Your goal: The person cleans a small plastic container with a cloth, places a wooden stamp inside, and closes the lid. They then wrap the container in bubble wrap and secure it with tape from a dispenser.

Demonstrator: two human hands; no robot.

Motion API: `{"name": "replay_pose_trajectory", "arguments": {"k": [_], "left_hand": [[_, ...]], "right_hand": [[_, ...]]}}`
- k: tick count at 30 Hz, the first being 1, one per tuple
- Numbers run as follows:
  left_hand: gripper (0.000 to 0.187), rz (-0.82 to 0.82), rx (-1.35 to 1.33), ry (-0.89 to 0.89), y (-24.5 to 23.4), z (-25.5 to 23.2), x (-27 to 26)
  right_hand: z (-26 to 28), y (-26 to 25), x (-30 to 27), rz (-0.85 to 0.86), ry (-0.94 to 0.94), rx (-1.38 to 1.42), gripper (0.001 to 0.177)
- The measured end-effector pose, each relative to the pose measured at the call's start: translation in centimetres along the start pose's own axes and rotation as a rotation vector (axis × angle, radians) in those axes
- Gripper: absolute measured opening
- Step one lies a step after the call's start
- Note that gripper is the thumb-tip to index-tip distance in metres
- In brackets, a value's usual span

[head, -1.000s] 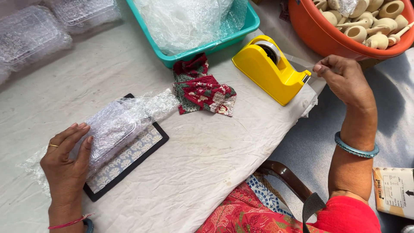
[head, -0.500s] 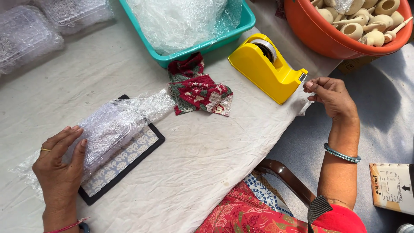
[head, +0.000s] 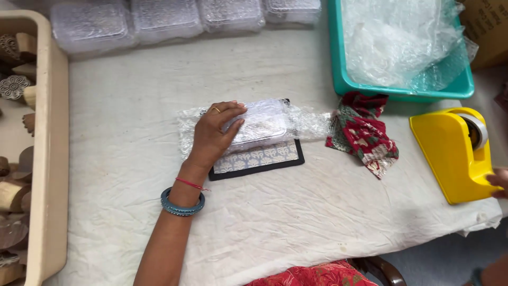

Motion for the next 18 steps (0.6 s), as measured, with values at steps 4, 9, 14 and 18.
{"name": "replay_pose_trajectory", "arguments": {"k": [4,9,14,18], "left_hand": [[0.021,-0.003,0.026,-0.024,0.6,0.5,-0.2],[0.022,0.006,0.037,-0.047,0.8,0.7,-0.1],[0.022,0.000,0.048,-0.055,0.9,0.8,-0.2],[0.023,-0.005,0.072,-0.027,1.0,1.0,-0.2]], "right_hand": [[30.2,22.2,3.1,0.013,-0.143,0.141,0.015],[39.7,36.5,7.4,0.517,-0.348,-0.248,0.021],[41.9,40.5,9.5,0.755,-0.516,-0.493,0.020],[42.2,41.1,11.2,0.821,-0.723,-0.714,0.018]]}}
Point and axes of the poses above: each hand's wrist, its own x-axis towards the middle knuckle, its own y-axis out of the palm, z = x × y, the point moved 2 cm from there along x, towards the middle knuckle, and after that the axes turned 6 degrees about -x, right-handed, at the moved point
